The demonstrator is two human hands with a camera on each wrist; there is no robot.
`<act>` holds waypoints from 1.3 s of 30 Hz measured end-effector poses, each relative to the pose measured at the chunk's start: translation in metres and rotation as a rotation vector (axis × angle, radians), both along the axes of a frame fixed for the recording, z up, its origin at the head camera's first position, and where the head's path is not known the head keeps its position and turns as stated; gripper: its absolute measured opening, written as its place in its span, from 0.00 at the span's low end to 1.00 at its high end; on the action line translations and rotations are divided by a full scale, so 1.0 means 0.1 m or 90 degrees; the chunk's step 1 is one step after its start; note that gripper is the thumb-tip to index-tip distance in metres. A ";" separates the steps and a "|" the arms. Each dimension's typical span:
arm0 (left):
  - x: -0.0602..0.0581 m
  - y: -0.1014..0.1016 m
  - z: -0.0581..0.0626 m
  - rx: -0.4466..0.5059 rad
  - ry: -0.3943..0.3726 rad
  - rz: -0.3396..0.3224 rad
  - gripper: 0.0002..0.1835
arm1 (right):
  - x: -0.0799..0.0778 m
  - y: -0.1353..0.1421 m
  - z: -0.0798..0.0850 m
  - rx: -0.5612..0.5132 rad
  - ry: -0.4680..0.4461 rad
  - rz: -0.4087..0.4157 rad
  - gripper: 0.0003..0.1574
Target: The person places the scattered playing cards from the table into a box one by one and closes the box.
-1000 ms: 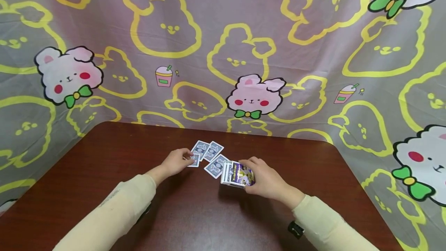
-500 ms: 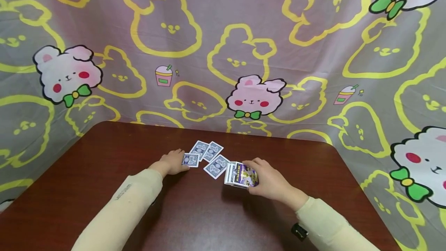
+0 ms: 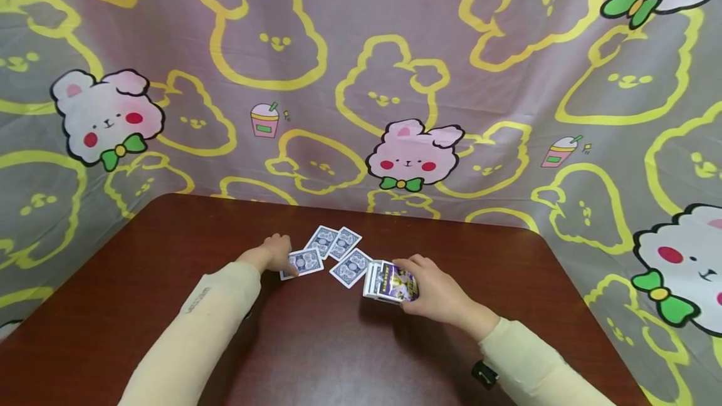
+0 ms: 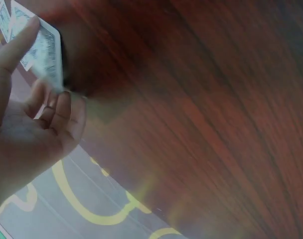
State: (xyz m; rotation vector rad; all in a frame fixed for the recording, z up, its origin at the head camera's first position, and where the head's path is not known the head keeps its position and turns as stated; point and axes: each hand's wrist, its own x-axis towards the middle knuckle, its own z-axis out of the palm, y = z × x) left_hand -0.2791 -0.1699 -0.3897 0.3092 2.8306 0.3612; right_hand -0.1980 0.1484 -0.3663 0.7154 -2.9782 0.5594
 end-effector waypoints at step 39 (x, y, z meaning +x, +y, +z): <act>0.19 0.17 0.08 0.594 -0.075 0.078 0.13 | -0.04 -0.04 -0.04 -0.006 0.001 0.002 0.42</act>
